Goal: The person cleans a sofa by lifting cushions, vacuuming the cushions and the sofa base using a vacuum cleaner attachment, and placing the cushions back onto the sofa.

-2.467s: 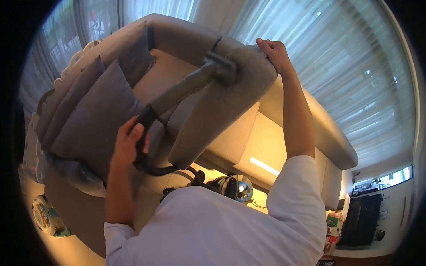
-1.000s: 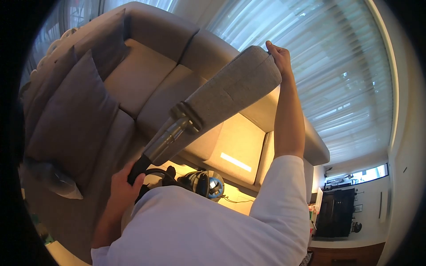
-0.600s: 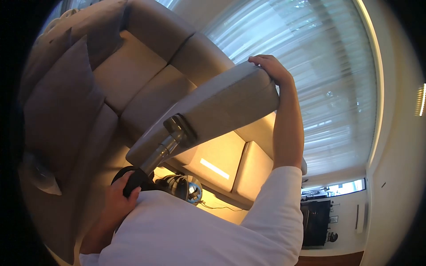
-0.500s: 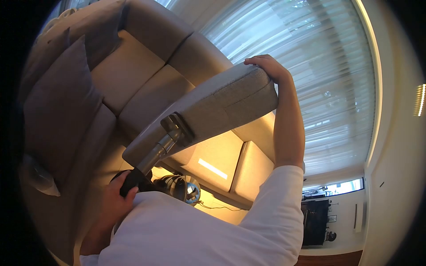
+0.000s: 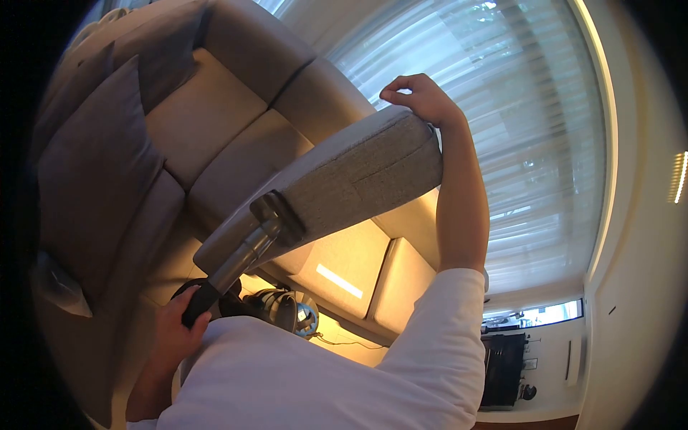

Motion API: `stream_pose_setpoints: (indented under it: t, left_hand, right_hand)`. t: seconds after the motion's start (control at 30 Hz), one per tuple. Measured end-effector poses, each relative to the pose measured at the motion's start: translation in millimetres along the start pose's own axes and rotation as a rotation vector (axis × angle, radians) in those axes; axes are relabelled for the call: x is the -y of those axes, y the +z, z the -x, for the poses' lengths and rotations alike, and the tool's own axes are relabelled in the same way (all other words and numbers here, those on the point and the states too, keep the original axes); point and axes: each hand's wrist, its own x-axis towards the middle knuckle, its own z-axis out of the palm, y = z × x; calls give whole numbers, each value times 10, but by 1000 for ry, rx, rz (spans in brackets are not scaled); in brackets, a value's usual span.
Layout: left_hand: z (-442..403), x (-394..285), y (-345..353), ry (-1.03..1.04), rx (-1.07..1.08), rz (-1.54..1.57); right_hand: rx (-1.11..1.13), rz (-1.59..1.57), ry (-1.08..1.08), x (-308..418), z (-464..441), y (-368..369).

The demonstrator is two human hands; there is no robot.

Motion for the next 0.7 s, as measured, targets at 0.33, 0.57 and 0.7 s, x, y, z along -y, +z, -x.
stream_pose_setpoints:
  t: [0.33, 0.57, 0.7]
  left_hand:
    - [-98, -11, -58, 0, 22, -22]
    - [-168, -185, 118, -5, 69, -86]
    - [-228, -225, 212, 50, 42, -99]
  right_hand:
    - [-328, -473, -566, 490, 131, -100]
    - [-271, -312, -479, 518, 263, -310]
    - [-348, -49, -280, 344, 426, -107]
